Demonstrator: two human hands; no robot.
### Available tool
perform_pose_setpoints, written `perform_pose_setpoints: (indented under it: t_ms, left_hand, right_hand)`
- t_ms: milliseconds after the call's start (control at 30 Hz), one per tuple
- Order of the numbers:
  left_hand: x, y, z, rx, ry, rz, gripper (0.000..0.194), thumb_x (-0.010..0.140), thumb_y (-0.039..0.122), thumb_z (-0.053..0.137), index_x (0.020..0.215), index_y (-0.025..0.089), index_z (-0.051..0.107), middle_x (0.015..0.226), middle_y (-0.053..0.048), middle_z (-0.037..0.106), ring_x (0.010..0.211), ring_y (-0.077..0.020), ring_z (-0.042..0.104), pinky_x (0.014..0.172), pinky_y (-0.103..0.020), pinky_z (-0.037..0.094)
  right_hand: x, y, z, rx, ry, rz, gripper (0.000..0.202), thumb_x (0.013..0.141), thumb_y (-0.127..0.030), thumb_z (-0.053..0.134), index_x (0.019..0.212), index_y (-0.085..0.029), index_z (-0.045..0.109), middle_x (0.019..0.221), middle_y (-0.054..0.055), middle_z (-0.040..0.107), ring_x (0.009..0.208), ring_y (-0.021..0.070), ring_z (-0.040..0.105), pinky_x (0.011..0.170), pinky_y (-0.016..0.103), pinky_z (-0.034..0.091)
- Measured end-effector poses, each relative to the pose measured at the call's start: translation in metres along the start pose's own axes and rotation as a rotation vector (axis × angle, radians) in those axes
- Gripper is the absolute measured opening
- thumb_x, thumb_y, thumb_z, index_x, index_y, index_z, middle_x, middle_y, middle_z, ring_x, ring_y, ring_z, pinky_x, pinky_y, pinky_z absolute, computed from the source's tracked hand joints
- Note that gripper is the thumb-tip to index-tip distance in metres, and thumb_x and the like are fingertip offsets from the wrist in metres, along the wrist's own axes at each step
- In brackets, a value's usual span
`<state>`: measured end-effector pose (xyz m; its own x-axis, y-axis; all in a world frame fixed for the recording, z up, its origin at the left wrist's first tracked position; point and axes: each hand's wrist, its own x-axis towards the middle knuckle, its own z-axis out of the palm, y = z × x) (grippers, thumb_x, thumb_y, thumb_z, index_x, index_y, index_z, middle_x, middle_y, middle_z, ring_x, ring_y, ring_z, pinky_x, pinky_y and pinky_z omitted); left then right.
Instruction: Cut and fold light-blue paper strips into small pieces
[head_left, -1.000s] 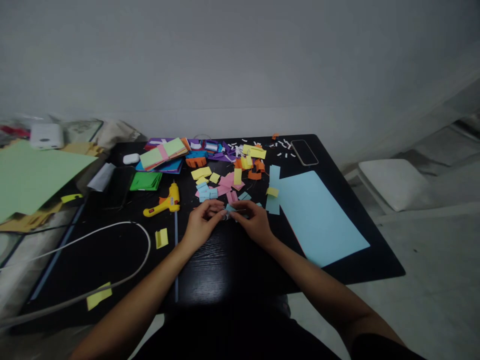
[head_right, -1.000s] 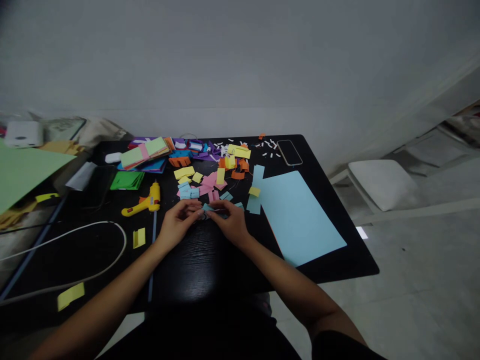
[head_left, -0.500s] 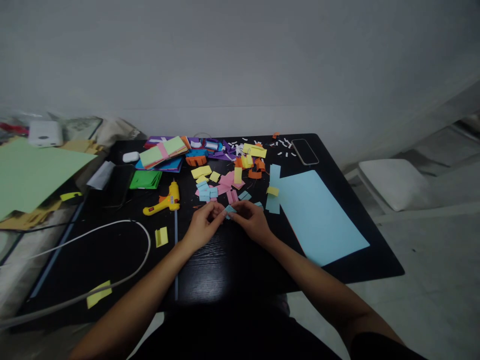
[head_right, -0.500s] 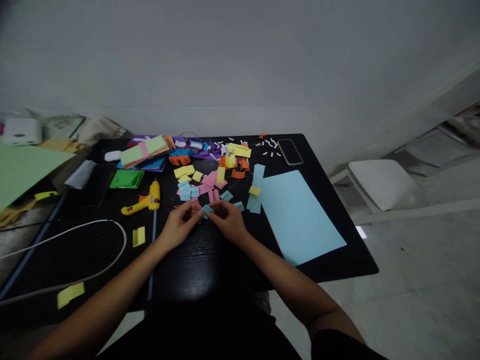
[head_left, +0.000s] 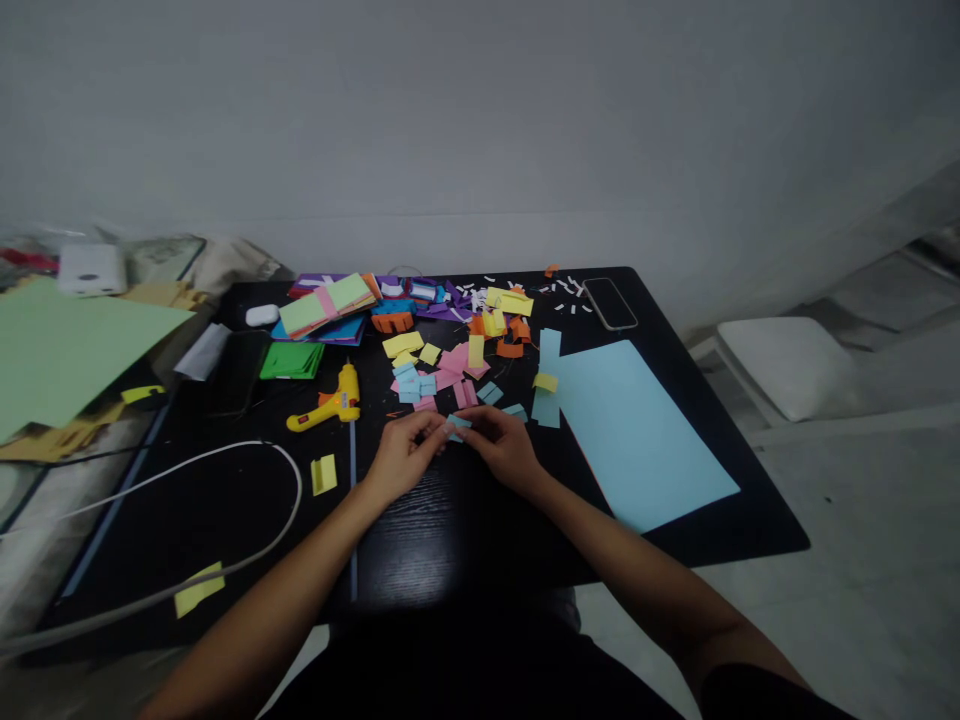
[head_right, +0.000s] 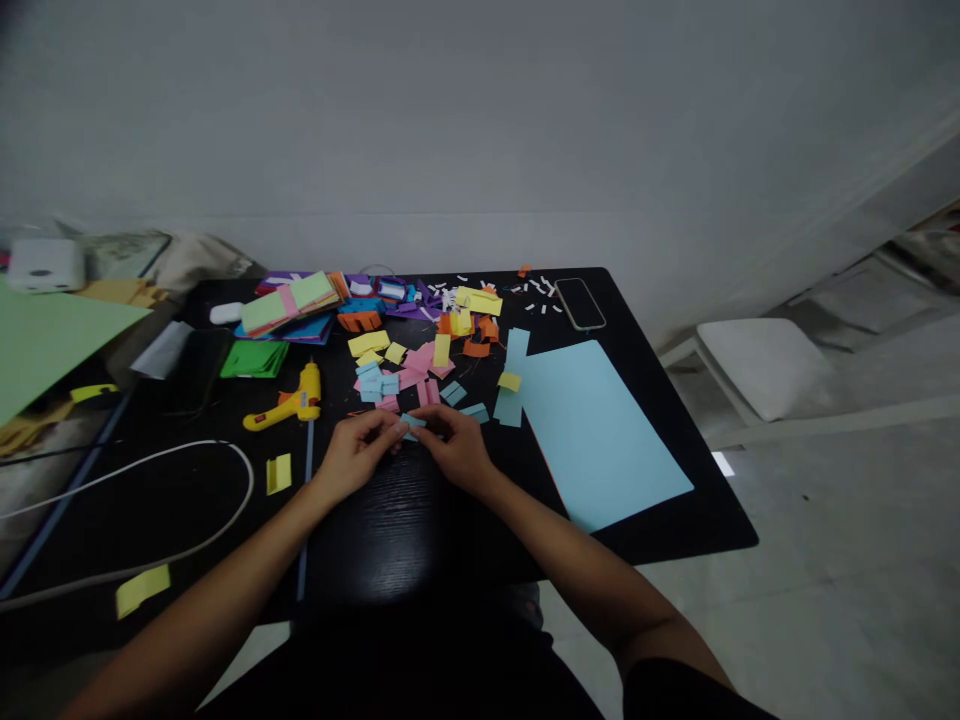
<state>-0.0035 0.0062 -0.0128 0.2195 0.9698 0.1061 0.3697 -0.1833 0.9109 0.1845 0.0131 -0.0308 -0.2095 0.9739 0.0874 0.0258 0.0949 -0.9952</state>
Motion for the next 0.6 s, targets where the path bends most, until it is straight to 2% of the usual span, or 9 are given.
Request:
perform_pose_setpoints:
  t_ms: [167,333,600]
  left_hand:
    - [0.0017,0.0006,0.0035,-0.069,0.024,-0.04,0.027,0.094,0.043,0.063,0.085,0.018,0.07,0.064,0.002,0.066,0.06,-0.0132,0.061,0.061,-0.024,0.047]
    - [0.0028,-0.0002,0.0034,-0.116,-0.01,-0.081,0.025,0.089,0.041,0.067,0.08,0.018,0.064,0.061,0.002,0.066,0.056,-0.0134,0.061,0.058,-0.024,0.048]
    - [0.0018,-0.0006,-0.0001,-0.103,-0.026,-0.09,0.031,0.09,0.047,0.066,0.078,0.018,0.068,0.061,0.001,0.067,0.056,-0.0142,0.063,0.055,-0.024,0.048]
  right_hand:
    - [0.0034,0.0006,-0.0024,0.068,0.016,0.064,0.026,0.079,-0.036,0.079,0.101,-0.022,0.075,0.091,0.002,0.075,0.085,0.0193,0.07,0.081,0.034,0.057]
    - [0.0042,0.0,-0.0043,0.158,0.073,0.142,0.032,0.072,-0.035,0.085,0.099,-0.021,0.073,0.082,0.0,0.072,0.08,0.0182,0.07,0.08,0.034,0.057]
    - [0.0037,0.0008,-0.0035,0.122,0.081,0.129,0.028,0.073,-0.037,0.084,0.093,-0.021,0.073,0.082,0.002,0.073,0.079,0.0197,0.07,0.079,0.035,0.057]
